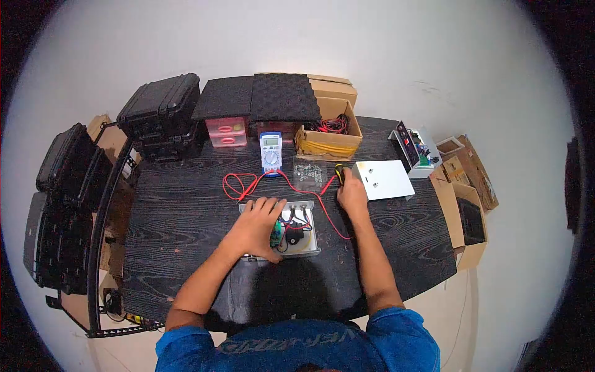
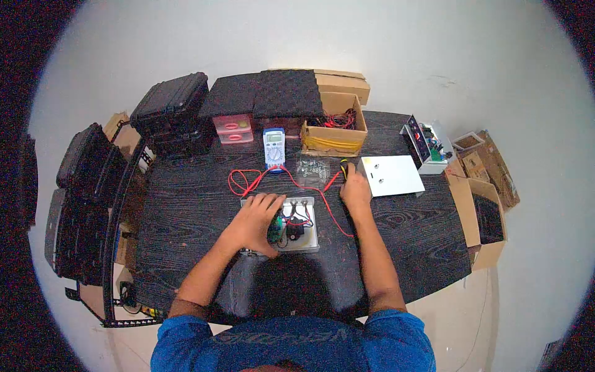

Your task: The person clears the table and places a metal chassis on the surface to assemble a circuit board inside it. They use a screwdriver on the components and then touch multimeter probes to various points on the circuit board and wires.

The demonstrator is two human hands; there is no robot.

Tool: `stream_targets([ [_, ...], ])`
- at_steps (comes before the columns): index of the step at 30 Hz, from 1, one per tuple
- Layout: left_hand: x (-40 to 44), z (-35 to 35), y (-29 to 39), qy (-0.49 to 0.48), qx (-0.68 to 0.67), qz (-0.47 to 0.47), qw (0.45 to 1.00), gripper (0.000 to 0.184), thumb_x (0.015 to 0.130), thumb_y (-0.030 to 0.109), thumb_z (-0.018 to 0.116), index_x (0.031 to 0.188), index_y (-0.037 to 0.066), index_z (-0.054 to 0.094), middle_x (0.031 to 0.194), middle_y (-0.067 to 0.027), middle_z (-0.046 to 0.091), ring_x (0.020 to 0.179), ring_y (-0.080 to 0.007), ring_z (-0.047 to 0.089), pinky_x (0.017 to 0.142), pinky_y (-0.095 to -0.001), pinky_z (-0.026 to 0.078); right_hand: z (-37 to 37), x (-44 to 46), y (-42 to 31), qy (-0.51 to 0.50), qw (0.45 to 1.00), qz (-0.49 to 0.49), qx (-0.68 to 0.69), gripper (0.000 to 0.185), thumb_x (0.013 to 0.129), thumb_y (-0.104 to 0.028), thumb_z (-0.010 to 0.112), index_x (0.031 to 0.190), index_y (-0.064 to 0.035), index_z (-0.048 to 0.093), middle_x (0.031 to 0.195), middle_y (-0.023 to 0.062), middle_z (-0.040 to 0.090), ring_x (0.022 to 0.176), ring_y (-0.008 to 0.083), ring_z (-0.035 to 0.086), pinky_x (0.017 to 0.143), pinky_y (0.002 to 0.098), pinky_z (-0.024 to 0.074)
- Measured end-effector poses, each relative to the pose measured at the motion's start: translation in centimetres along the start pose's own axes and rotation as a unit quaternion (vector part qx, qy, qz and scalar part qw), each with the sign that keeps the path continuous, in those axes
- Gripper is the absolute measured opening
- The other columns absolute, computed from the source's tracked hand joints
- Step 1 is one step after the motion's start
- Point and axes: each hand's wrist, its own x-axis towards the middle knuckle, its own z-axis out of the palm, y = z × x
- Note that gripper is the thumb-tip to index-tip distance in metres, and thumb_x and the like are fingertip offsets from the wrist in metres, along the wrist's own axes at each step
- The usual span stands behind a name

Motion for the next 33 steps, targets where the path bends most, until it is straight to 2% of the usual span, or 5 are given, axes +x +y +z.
stream_targets([
  [5, -0.1, 0.0, -0.4, 0.003, -0.026, 0.007, 1.000, 0.135, 0.043, 0.051, 0.094, 0.152, -0.007, 0.038, 0.148, -0.0251, 0.049, 0.138, -0.0413, 0.046, 0.117, -0.0573, 0.033, -8.6, 0.4, -4.9, 0.068, 0.983, -0.040, 0.168, 0.077, 0.087, 0.001, 0.066, 0.158, -0.0095, 0.036, 0.108, 0.0260, 0.067, 0.089, 0.0361, 0.073, 0.076, 0.0445, 0.0604],
  [8, -0.3, 1.0, -1.0, 0.007, -0.041, 0.005, 0.999, 0.137, 0.045, 0.054, 0.093, 0.153, -0.008, 0.036, 0.151, -0.0260, 0.046, 0.142, -0.0422, 0.043, 0.121, -0.0587, 0.028, -12.6, -0.9, -8.3, 0.007, 0.874, -0.014, 0.486, 0.090, 0.091, 0.005, 0.063, 0.165, -0.0138, 0.016, 0.125, 0.0207, 0.056, 0.090, 0.0220, 0.072, 0.070, 0.0314, 0.0596],
  [11, -0.5, 1.7, -1.4, 0.006, -0.034, 0.007, 0.999, 0.141, 0.046, 0.058, 0.093, 0.154, -0.009, 0.033, 0.155, -0.0270, 0.042, 0.147, -0.0428, 0.038, 0.124, -0.0593, 0.024, -12.0, -2.7, -10.2, -0.012, 0.782, -0.091, 0.617, 0.096, 0.094, 0.009, 0.061, 0.166, -0.0164, 0.003, 0.132, 0.0140, 0.046, 0.092, 0.0129, 0.066, 0.071, 0.0229, 0.0563],
  [21, -0.6, 1.9, -1.4, -0.023, 0.001, -0.004, 1.000, 0.148, 0.048, 0.071, 0.090, 0.157, -0.008, 0.029, 0.161, -0.0268, 0.036, 0.153, -0.0419, 0.031, 0.125, -0.0584, 0.022, -8.2, -5.1, -10.5, -0.037, 0.821, -0.194, 0.535, 0.083, 0.094, 0.005, 0.067, 0.159, -0.0076, 0.017, 0.121, 0.0165, 0.057, 0.098, 0.0183, 0.067, 0.080, 0.0301, 0.0588],
  [33, -0.6, 2.1, -1.3, -0.027, 0.036, -0.010, 0.999, 0.149, 0.049, 0.077, 0.088, 0.158, -0.006, 0.030, 0.161, -0.0262, 0.037, 0.153, -0.0407, 0.031, 0.126, -0.0570, 0.021, -6.1, -6.6, -9.5, -0.037, 0.804, -0.246, 0.539, 0.091, 0.091, 0.016, 0.064, 0.156, -0.0252, 0.016, 0.129, 0.0170, 0.047, 0.104, 0.0187, 0.061, 0.080, 0.0280, 0.0567],
])
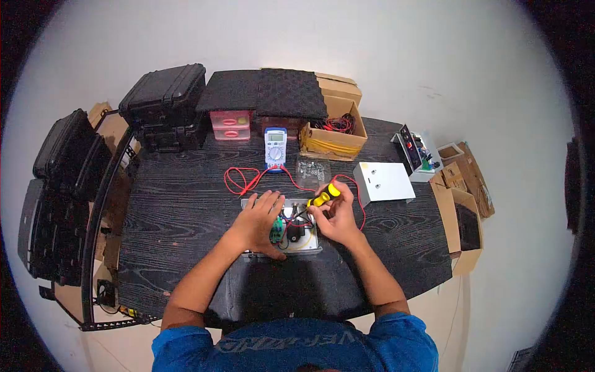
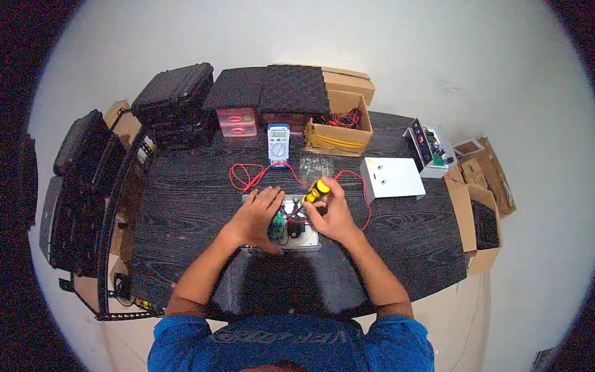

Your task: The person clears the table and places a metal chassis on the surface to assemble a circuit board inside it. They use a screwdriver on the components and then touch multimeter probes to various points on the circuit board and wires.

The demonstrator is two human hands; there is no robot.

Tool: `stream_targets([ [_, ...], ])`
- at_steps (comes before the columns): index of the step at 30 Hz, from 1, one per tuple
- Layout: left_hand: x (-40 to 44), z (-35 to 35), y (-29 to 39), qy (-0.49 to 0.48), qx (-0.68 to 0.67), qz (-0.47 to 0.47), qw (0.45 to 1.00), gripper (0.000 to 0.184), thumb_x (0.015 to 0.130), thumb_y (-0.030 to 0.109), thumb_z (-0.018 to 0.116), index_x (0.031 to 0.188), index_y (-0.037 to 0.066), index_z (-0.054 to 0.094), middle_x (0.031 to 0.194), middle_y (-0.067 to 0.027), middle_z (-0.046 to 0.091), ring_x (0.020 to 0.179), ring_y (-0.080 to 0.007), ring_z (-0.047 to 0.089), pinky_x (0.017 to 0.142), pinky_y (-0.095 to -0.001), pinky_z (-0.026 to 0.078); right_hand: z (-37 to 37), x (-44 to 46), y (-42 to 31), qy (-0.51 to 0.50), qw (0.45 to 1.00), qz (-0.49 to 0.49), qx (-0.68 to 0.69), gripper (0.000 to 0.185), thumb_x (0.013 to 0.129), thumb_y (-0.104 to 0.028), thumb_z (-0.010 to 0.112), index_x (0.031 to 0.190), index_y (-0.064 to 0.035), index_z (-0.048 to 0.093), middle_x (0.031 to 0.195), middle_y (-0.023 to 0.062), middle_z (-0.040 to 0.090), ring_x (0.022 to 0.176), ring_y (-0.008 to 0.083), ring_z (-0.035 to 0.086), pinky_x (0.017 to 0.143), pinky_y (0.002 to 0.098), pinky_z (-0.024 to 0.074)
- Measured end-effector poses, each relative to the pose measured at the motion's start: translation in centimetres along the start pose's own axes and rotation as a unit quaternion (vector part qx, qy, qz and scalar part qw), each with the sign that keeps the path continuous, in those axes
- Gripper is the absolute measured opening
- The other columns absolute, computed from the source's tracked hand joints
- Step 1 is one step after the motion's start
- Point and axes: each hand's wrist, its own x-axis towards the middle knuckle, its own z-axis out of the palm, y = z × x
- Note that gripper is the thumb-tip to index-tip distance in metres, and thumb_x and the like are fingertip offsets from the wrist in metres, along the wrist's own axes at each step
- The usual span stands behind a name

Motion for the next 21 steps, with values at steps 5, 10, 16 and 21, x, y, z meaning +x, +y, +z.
stream_targets([
  [5, 0.1, 0.2, -0.1, 0.001, 0.005, 0.003, 1.000, 0.149, 0.049, 0.079, 0.086, 0.158, -0.006, 0.029, 0.161, -0.0269, 0.037, 0.154, -0.0410, 0.031, 0.126, -0.0571, 0.021, 0.2, -0.2, -0.5, -0.001, 0.997, -0.046, -0.063, 0.093, 0.088, 0.017, 0.068, 0.154, -0.0252, 0.017, 0.126, 0.0170, 0.049, 0.100, 0.0189, 0.061, 0.077, 0.0283, 0.0564],
  [10, 0.1, 0.5, -0.2, -0.005, 0.018, 0.000, 1.000, 0.150, 0.050, 0.080, 0.086, 0.159, -0.006, 0.028, 0.162, -0.0266, 0.035, 0.154, -0.0410, 0.030, 0.125, -0.0572, 0.022, 0.6, -0.5, 0.2, 0.005, 0.990, -0.048, -0.130, 0.085, 0.088, 0.003, 0.078, 0.152, -0.0135, 0.025, 0.122, 0.0187, 0.061, 0.092, 0.0204, 0.067, 0.074, 0.0308, 0.0585],
  [16, 0.0, 0.6, -0.4, 0.001, 0.006, 0.005, 1.000, 0.149, 0.051, 0.079, 0.086, 0.158, -0.006, 0.029, 0.162, -0.0260, 0.036, 0.153, -0.0409, 0.031, 0.125, -0.0574, 0.022, 1.0, 2.0, -2.3, -0.027, 0.991, -0.047, -0.119, 0.087, 0.087, 0.006, 0.078, 0.153, -0.0164, 0.026, 0.117, 0.0147, 0.062, 0.088, 0.0158, 0.065, 0.071, 0.0267, 0.0539],
  [21, 0.0, 0.5, -0.2, 0.017, -0.003, 0.005, 1.000, 0.149, 0.047, 0.074, 0.089, 0.158, -0.006, 0.029, 0.161, -0.0264, 0.037, 0.151, -0.0425, 0.034, 0.124, -0.0584, 0.025, 1.5, 0.8, -0.7, 0.027, 0.984, -0.021, -0.173, 0.079, 0.088, -0.005, 0.081, 0.150, -0.0084, 0.032, 0.117, 0.0181, 0.068, 0.075, 0.0185, 0.070, 0.065, 0.0300, 0.0574],
])
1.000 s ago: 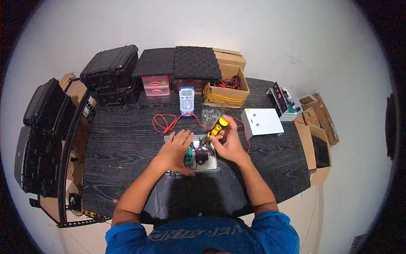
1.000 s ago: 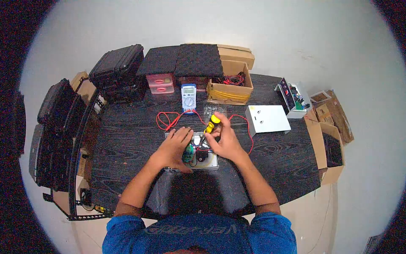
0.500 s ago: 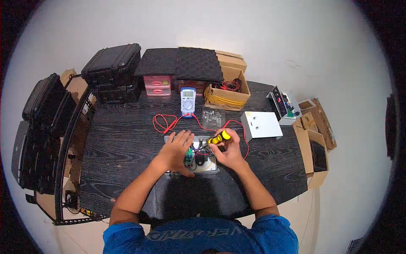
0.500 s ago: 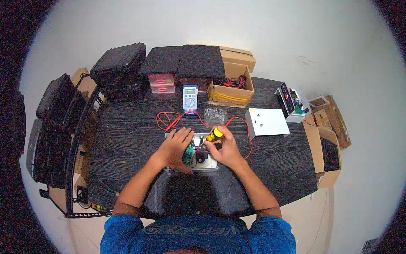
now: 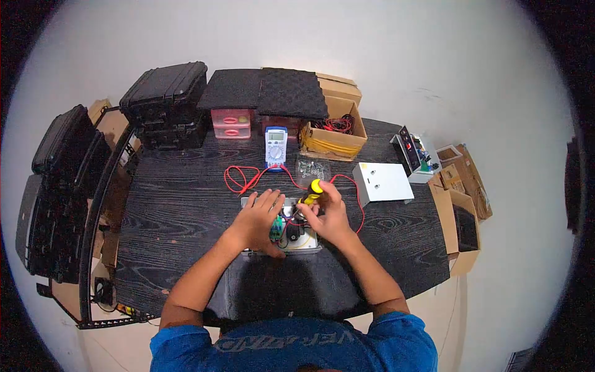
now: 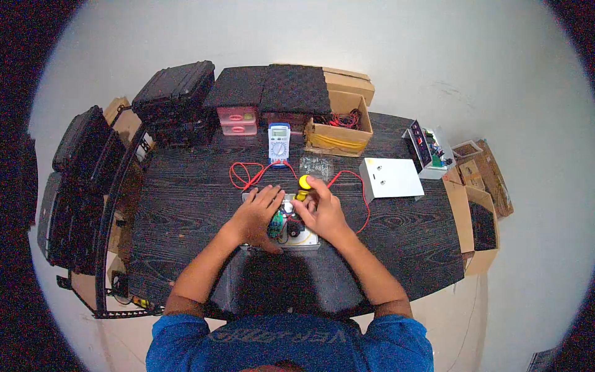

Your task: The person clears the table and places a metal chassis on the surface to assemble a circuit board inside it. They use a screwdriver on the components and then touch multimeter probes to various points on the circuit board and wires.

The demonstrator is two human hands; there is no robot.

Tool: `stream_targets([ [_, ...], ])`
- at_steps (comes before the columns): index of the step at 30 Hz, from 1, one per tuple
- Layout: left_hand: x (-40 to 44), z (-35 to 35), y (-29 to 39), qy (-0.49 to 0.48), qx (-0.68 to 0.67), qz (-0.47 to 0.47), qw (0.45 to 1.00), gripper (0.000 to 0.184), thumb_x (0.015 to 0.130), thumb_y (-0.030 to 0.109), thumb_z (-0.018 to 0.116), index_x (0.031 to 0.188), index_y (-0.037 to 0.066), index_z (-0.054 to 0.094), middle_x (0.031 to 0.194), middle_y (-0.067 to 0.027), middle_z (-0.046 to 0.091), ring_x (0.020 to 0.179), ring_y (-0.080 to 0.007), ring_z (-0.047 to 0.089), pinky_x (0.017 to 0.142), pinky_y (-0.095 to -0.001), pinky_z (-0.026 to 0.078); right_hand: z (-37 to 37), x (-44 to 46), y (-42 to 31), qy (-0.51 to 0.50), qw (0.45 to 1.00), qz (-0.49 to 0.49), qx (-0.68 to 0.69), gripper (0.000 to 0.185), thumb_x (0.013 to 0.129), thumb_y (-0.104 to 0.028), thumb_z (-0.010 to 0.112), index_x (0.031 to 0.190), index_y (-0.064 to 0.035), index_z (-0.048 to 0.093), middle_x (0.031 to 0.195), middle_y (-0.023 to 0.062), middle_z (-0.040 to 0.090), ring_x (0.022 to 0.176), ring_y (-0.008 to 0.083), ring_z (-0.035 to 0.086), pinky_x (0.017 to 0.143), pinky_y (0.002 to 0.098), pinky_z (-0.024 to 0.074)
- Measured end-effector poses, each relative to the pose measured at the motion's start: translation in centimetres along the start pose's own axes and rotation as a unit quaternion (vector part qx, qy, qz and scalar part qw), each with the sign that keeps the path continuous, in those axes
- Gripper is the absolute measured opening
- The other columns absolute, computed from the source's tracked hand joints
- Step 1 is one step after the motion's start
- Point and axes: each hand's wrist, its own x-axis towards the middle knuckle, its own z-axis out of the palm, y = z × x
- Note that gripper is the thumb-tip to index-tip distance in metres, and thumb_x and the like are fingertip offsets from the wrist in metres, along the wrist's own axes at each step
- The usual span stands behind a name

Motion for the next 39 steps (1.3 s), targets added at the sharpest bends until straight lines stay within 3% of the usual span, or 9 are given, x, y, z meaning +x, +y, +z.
stream_targets([
  [3, -0.1, 0.0, 0.0, 0.005, 0.007, 0.003, 1.000, 0.148, 0.048, 0.076, 0.088, 0.157, -0.006, 0.031, 0.161, -0.0265, 0.038, 0.151, -0.0417, 0.034, 0.124, -0.0578, 0.025, 0.2, -0.4, -0.3, 0.033, 0.999, 0.017, 0.005, 0.078, 0.089, -0.001, 0.079, 0.150, -0.0082, 0.031, 0.119, 0.0177, 0.065, 0.082, 0.0188, 0.071, 0.069, 0.0289, 0.0584],
  [7, -0.1, -0.2, 0.0, 0.015, 0.000, 0.008, 1.000, 0.148, 0.048, 0.077, 0.087, 0.156, -0.006, 0.033, 0.160, -0.0267, 0.039, 0.151, -0.0409, 0.034, 0.124, -0.0571, 0.025, 0.0, -1.3, -0.7, 0.053, 0.996, -0.044, 0.064, 0.086, 0.090, 0.013, 0.068, 0.155, -0.0168, 0.019, 0.127, 0.0192, 0.054, 0.102, 0.0220, 0.066, 0.079, 0.0306, 0.0591],
  [13, -0.1, 0.0, 0.0, 0.025, -0.008, 0.004, 1.000, 0.148, 0.046, 0.073, 0.091, 0.156, -0.007, 0.033, 0.159, -0.0273, 0.039, 0.149, -0.0427, 0.037, 0.123, -0.0586, 0.028, -1.4, -2.9, -1.9, 0.005, 0.997, -0.005, 0.077, 0.094, 0.092, 0.010, 0.067, 0.162, -0.0180, 0.010, 0.125, 0.0188, 0.058, 0.100, 0.0217, 0.066, 0.081, 0.0344, 0.0590],
  [17, -0.1, -0.1, 0.0, 0.018, -0.005, 0.004, 1.000, 0.148, 0.047, 0.073, 0.090, 0.156, -0.007, 0.031, 0.160, -0.0275, 0.038, 0.150, -0.0426, 0.036, 0.123, -0.0586, 0.027, -1.3, -3.7, -1.7, -0.036, 0.994, 0.016, 0.106, 0.094, 0.091, 0.009, 0.067, 0.163, -0.0159, 0.013, 0.124, 0.0193, 0.060, 0.102, 0.0235, 0.067, 0.089, 0.0374, 0.0577],
  [39, 0.0, 0.2, -0.1, 0.014, 0.002, 0.002, 1.000, 0.149, 0.046, 0.076, 0.088, 0.157, -0.006, 0.033, 0.160, -0.0271, 0.038, 0.152, -0.0414, 0.034, 0.124, -0.0579, 0.025, -1.3, -3.8, -1.3, -0.085, 0.988, -0.056, 0.116, 0.096, 0.092, 0.012, 0.063, 0.164, -0.0242, 0.009, 0.125, 0.0215, 0.058, 0.105, 0.0293, 0.067, 0.095, 0.0447, 0.0562],
])
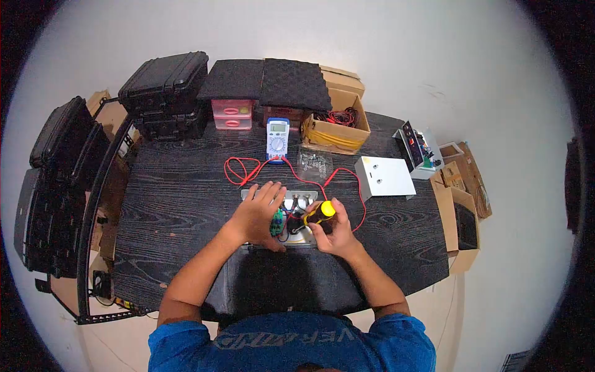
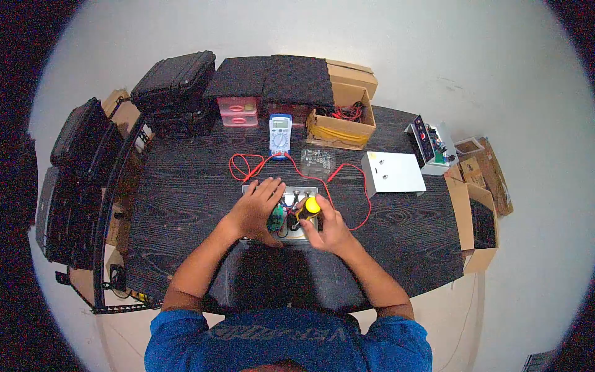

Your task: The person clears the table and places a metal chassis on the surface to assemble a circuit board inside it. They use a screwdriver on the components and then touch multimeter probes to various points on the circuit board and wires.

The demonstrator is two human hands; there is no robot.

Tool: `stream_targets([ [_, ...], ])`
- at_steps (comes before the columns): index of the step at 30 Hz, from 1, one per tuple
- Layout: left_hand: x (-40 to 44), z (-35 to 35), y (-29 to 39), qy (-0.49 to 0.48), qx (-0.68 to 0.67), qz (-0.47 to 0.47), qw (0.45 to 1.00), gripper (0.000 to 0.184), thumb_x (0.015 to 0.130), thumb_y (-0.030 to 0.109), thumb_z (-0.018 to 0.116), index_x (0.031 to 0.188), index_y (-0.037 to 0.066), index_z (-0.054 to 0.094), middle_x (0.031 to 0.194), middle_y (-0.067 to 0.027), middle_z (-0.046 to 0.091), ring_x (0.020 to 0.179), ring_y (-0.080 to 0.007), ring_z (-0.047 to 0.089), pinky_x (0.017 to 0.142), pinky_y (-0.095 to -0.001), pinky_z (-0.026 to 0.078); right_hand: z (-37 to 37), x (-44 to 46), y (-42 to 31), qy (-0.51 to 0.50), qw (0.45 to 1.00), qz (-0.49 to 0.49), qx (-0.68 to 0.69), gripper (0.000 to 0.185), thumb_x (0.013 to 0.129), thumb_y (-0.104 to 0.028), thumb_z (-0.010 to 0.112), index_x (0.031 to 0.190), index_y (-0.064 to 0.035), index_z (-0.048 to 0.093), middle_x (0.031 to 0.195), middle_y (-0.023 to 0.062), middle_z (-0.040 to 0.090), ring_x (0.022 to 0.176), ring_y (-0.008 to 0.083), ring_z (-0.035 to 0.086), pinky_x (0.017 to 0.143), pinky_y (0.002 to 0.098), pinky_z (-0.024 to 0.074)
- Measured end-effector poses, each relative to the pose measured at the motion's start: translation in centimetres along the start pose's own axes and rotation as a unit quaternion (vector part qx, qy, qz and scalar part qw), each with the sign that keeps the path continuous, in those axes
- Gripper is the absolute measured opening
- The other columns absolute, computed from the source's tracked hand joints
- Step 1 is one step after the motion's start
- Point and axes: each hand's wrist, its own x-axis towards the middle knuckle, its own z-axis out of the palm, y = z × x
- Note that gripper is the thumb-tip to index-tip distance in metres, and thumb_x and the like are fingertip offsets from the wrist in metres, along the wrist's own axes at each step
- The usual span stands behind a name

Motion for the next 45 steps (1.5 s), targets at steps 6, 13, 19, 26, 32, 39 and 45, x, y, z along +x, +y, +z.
stream_targets([
  [6, 0.0, -0.3, 0.2, -0.001, -0.003, -0.004, 1.000, 0.148, 0.046, 0.075, 0.089, 0.156, -0.006, 0.033, 0.160, -0.0269, 0.038, 0.151, -0.0416, 0.035, 0.124, -0.0584, 0.026, 0.1, -0.3, 0.1, -0.009, 1.000, 0.005, 0.004, 0.096, 0.093, 0.013, 0.061, 0.164, -0.0244, 0.009, 0.124, 0.0220, 0.059, 0.106, 0.0297, 0.068, 0.094, 0.0448, 0.0568],
  [13, 0.0, 0.0, 0.1, 0.001, 0.001, -0.001, 1.000, 0.146, 0.047, 0.074, 0.089, 0.156, -0.006, 0.033, 0.160, -0.0266, 0.038, 0.151, -0.0414, 0.035, 0.124, -0.0587, 0.026, 0.1, 0.5, -0.2, 0.005, 0.997, -0.039, -0.062, 0.101, 0.086, 0.009, 0.075, 0.163, -0.0234, 0.018, 0.115, 0.0204, 0.067, 0.092, 0.0289, 0.072, 0.081, 0.0416, 0.0603],
  [19, 0.0, -0.1, 0.1, -0.005, -0.004, -0.002, 1.000, 0.147, 0.048, 0.075, 0.089, 0.157, -0.006, 0.033, 0.160, -0.0270, 0.038, 0.152, -0.0412, 0.034, 0.124, -0.0581, 0.025, -0.1, 1.0, -0.5, 0.029, 0.992, -0.064, -0.108, 0.101, 0.079, 0.004, 0.087, 0.159, -0.0191, 0.028, 0.112, 0.0189, 0.069, 0.091, 0.0286, 0.074, 0.079, 0.0389, 0.0619],
  [26, -0.1, 0.1, 0.0, 0.000, 0.005, 0.007, 1.000, 0.148, 0.047, 0.074, 0.089, 0.156, -0.007, 0.031, 0.160, -0.0275, 0.038, 0.150, -0.0425, 0.036, 0.122, -0.0587, 0.028, -0.6, 3.2, -0.8, 0.206, 0.969, 0.135, 0.012, 0.093, 0.090, -0.004, 0.079, 0.164, -0.0013, 0.023, 0.119, 0.0157, 0.072, 0.079, 0.0097, 0.068, 0.068, 0.0238, 0.0551],
  [32, 0.0, 0.0, -0.1, -0.006, -0.004, 0.007, 1.000, 0.147, 0.049, 0.075, 0.089, 0.157, -0.006, 0.030, 0.161, -0.0274, 0.036, 0.152, -0.0422, 0.033, 0.123, -0.0593, 0.026, -7.0, 4.4, 7.7, 0.175, 0.914, 0.211, -0.298, 0.072, 0.089, -0.005, 0.072, 0.156, -0.0034, 0.044, 0.113, 0.0258, 0.072, 0.093, 0.0347, 0.074, 0.079, 0.0406, 0.0585],
  [39, -0.2, -0.1, -0.1, -0.005, -0.005, 0.008, 1.000, 0.147, 0.048, 0.072, 0.090, 0.158, -0.005, 0.030, 0.162, -0.0259, 0.036, 0.152, -0.0417, 0.034, 0.123, -0.0590, 0.025, -6.9, 3.1, 12.8, 0.052, 0.846, 0.335, -0.411, 0.051, 0.085, -0.006, 0.071, 0.133, 0.0019, 0.057, 0.105, 0.0299, 0.070, 0.099, 0.0473, 0.068, 0.087, 0.0560, 0.0547],
  [45, -0.2, 0.0, -0.1, -0.005, -0.008, 0.012, 1.000, 0.146, 0.050, 0.074, 0.089, 0.158, -0.006, 0.030, 0.161, -0.0267, 0.037, 0.152, -0.0418, 0.033, 0.124, -0.0595, 0.024, -7.1, 2.7, 14.8, 0.023, 0.838, 0.316, -0.445, 0.030, 0.088, -0.011, 0.070, 0.115, 0.0012, 0.065, 0.100, 0.0265, 0.070, 0.096, 0.0449, 0.069, 0.083, 0.0528, 0.0569],
])
